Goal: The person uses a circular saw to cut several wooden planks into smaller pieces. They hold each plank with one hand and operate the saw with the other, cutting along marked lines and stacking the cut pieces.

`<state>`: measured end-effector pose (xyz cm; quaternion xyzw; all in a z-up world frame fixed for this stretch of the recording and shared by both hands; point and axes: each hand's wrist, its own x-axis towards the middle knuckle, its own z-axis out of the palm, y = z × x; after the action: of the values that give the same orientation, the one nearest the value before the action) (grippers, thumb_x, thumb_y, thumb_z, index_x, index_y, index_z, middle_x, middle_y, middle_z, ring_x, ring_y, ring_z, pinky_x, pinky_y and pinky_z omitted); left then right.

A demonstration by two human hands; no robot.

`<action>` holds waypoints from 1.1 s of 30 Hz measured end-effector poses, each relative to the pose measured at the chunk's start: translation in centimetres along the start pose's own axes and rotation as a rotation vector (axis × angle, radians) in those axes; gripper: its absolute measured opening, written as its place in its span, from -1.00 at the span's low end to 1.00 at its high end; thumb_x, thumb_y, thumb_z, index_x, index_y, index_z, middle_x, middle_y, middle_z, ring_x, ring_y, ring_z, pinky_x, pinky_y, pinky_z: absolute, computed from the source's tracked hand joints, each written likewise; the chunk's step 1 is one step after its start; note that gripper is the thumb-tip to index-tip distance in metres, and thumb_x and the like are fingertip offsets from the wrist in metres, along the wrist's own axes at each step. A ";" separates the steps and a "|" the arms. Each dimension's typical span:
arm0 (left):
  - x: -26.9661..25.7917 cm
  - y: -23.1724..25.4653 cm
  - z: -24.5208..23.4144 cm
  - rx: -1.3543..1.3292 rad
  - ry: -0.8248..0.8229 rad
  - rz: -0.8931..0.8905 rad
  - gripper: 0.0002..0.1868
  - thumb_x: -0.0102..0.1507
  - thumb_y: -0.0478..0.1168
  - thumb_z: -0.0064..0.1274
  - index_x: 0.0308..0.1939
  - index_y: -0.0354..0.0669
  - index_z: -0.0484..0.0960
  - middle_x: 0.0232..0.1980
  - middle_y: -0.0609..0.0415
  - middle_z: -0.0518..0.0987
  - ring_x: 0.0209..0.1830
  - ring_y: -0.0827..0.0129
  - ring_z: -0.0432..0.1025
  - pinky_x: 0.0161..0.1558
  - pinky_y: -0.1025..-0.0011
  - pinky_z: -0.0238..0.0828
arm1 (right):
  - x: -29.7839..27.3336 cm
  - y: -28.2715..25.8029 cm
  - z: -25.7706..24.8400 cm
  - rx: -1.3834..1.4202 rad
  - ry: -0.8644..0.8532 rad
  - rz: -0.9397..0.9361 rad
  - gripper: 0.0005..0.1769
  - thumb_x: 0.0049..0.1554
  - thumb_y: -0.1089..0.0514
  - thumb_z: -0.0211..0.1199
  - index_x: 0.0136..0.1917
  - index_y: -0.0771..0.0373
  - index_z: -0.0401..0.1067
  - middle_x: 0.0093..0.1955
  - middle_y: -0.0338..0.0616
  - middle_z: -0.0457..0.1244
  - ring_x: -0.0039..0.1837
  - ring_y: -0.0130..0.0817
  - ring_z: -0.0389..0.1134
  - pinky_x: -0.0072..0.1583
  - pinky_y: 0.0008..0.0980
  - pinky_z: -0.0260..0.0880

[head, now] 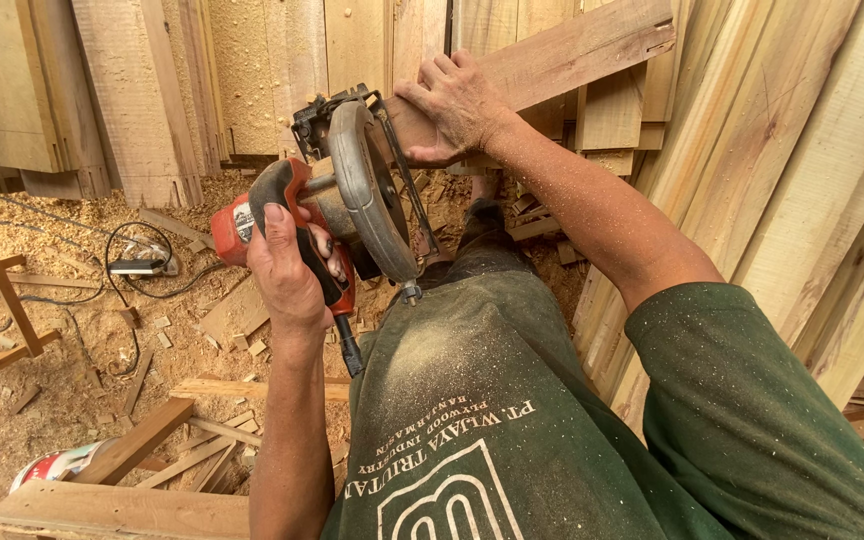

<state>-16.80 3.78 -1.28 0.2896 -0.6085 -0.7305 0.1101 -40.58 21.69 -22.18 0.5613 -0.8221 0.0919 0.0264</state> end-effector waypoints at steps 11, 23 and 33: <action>0.8 0.4 0.1 0.024 0.008 -0.002 -0.61 0.54 0.10 -0.27 -0.07 -0.11 0.46 -0.48 0.22 0.42 -0.60 0.62 0.34 -0.59 0.61 0.33 | 0.0 -0.2 -1.2 0.023 -0.010 0.011 0.06 0.06 -0.80 0.04 0.41 0.06 0.32 -0.02 0.02 0.20 0.05 -0.15 0.23 0.07 -0.06 0.19; 2.3 1.2 0.3 0.039 0.020 -0.034 -0.60 0.52 0.12 -0.26 -0.05 -0.11 0.46 -0.49 0.23 0.39 -0.61 0.62 0.33 -0.62 0.61 0.30 | 0.2 -0.6 -2.9 0.071 -0.028 0.031 0.01 0.08 -0.74 0.08 0.39 0.10 0.32 -0.02 0.05 0.20 0.06 -0.12 0.23 0.11 -0.06 0.18; 3.1 1.3 0.3 0.038 0.001 -0.001 -0.60 0.53 0.12 -0.26 -0.09 -0.11 0.45 -0.49 0.22 0.41 -0.61 0.62 0.34 -0.61 0.61 0.33 | 0.2 -0.8 -3.8 0.116 -0.029 0.035 -0.02 0.07 -0.68 0.12 0.39 0.12 0.33 -0.03 0.03 0.19 0.04 -0.14 0.22 0.10 -0.04 0.18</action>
<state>-19.71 2.14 -0.94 0.2923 -0.6222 -0.7187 0.1045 -40.20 21.90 -18.34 0.5487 -0.8253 0.1316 -0.0194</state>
